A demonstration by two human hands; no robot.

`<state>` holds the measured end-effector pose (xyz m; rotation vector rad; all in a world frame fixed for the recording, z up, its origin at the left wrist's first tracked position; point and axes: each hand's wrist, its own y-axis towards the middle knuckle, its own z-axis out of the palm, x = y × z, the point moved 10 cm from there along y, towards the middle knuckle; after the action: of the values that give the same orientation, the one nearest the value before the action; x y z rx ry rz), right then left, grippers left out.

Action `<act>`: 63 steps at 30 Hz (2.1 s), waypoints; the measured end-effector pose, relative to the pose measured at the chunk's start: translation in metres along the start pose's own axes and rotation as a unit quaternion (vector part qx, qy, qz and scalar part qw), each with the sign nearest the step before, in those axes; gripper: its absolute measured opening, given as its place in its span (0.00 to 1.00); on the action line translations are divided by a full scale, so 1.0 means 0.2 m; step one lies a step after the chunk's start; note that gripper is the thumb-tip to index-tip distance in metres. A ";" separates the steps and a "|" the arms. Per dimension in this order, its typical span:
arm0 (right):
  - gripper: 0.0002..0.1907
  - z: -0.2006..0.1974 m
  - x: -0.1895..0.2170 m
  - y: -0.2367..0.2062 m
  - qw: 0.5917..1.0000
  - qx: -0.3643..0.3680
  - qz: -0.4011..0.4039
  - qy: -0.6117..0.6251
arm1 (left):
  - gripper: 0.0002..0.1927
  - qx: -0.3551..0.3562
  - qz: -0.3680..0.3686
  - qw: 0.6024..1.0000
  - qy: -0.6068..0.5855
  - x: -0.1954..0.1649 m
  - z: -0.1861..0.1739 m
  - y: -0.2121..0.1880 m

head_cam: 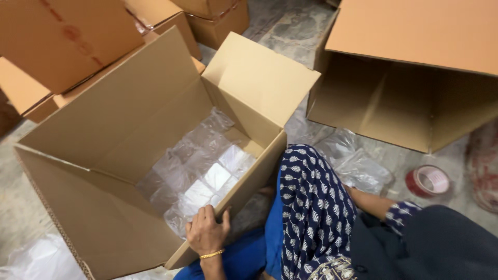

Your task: The person sits on the floor and packs plastic-wrapped plastic containers into a cardboard box, arranging them in layers and pressing them into place. They briefly pick up and handle a red utility knife and reposition the box while continuing to fill it.

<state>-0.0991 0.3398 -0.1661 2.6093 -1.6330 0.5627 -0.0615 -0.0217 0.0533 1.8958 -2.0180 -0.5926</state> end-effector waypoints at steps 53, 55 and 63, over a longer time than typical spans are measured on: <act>0.24 -1.04 0.90 0.44 0.917 -0.303 -0.235 0.114 | 0.68 0.270 0.102 0.944 -0.157 -0.41 1.77 1.00; 0.23 -1.04 0.90 0.45 0.922 -0.285 -0.229 0.126 | 0.68 0.302 0.105 0.942 -0.101 -0.42 1.84 0.97; 0.22 -1.06 0.91 0.44 0.927 -0.264 -0.234 0.126 | 0.60 0.357 0.120 0.922 -0.091 -0.44 2.01 0.94</act>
<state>-0.1673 0.1837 0.0719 2.2731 -0.8748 0.3458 -0.4155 0.1072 -0.1966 1.9328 -2.8067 0.0670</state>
